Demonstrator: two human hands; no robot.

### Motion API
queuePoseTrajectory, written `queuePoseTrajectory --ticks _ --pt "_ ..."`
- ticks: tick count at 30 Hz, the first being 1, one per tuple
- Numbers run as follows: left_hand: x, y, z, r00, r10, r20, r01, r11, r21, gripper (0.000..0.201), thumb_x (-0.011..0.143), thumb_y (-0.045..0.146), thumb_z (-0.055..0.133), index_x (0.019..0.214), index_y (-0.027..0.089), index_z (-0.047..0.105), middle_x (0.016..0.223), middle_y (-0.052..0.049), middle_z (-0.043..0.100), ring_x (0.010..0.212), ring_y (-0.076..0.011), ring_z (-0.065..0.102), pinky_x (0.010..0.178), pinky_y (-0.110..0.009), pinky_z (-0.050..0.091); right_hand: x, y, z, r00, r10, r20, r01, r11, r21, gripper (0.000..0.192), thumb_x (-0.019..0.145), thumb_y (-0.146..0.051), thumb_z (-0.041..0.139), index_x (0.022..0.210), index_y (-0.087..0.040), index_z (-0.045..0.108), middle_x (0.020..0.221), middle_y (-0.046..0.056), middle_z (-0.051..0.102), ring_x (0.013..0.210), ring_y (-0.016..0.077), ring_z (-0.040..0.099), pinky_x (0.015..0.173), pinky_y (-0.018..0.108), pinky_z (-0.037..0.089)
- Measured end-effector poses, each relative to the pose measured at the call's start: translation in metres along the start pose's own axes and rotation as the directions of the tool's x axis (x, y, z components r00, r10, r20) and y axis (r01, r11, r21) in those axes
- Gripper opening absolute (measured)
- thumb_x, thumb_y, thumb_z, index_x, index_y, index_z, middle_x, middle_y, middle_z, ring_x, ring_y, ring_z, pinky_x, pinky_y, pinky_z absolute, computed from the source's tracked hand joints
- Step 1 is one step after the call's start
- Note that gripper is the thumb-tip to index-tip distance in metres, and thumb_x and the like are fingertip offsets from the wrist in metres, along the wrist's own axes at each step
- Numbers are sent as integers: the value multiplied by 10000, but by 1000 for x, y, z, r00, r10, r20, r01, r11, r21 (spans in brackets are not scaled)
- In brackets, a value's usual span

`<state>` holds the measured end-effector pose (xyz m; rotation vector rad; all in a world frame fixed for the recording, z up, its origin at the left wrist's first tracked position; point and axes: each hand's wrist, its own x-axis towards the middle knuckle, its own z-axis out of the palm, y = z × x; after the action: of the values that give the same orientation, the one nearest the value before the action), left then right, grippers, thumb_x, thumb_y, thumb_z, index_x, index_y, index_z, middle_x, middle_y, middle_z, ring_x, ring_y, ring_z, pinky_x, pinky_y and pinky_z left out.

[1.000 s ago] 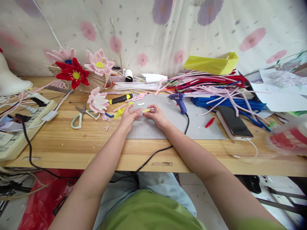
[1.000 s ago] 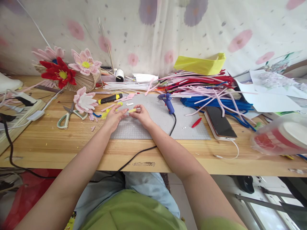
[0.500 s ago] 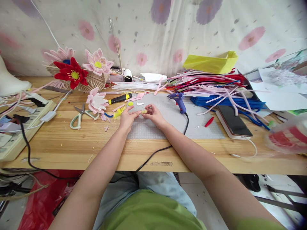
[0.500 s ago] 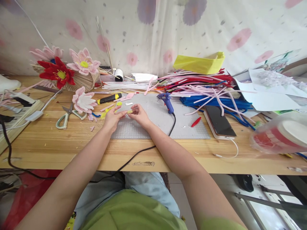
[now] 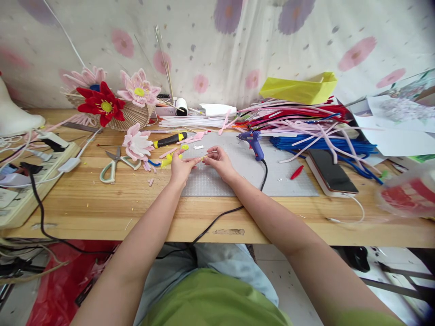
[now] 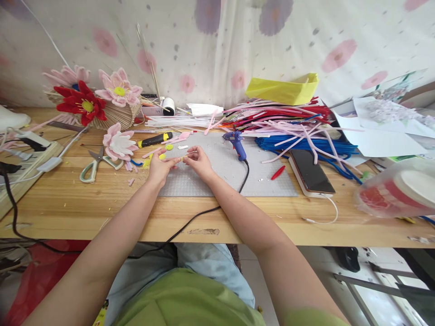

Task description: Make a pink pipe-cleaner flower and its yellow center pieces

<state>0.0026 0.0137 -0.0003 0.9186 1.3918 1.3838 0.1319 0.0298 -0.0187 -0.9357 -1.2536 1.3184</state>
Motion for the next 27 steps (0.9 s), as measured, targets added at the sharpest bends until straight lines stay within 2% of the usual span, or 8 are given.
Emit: queuePoseTrajectory --ticks 6,14,17,20,23,27 --pt "-2 0 2 1000 9 17 -8 1000 -26 738 534 150 774 1146 168 362 645 9 632 610 -140 627 549 -237 502 -1 -1 1 1000 -9 20 8 1000 24 396 581 -333 687 840 -215 412 650 -60 578 639 100 574 639 259 453" --pt "-3 1 5 1000 -19 24 21 997 -70 671 550 123 763 1094 184 374 647 27 613 573 -123 617 582 -250 519 -1 1 1 999 -11 48 9 999 48 408 584 -350 701 843 -218 415 665 -56 590 658 106 584 651 266 455" --pt "-3 4 5 998 -55 37 60 990 -124 619 599 230 753 1094 183 383 711 -5 625 654 -140 635 600 -260 525 1 3 0 999 -18 37 16 999 49 410 582 -348 703 845 -221 416 663 -62 587 637 100 576 650 266 457" --pt "-4 8 4 991 -98 93 115 973 -201 542 662 320 705 1089 163 411 800 -59 644 774 -166 646 646 -272 527 3 4 -1 999 -37 14 36 998 49 404 587 -344 696 849 -220 414 668 -64 590 617 91 564 644 262 457" --pt "-5 8 5 986 -112 119 137 964 -227 588 624 249 739 1113 134 433 808 -67 648 769 -170 649 695 -286 523 3 4 -1 999 -45 -14 45 998 48 397 594 -338 688 848 -219 408 676 -65 588 616 88 562 623 253 458" --pt "-5 3 5 992 -80 93 96 979 -180 676 581 127 751 1179 110 437 736 -47 651 710 -163 649 746 -308 518 2 2 0 998 -45 -37 46 999 25 374 600 -320 674 843 -219 409 670 -69 577 604 83 554 599 241 454"
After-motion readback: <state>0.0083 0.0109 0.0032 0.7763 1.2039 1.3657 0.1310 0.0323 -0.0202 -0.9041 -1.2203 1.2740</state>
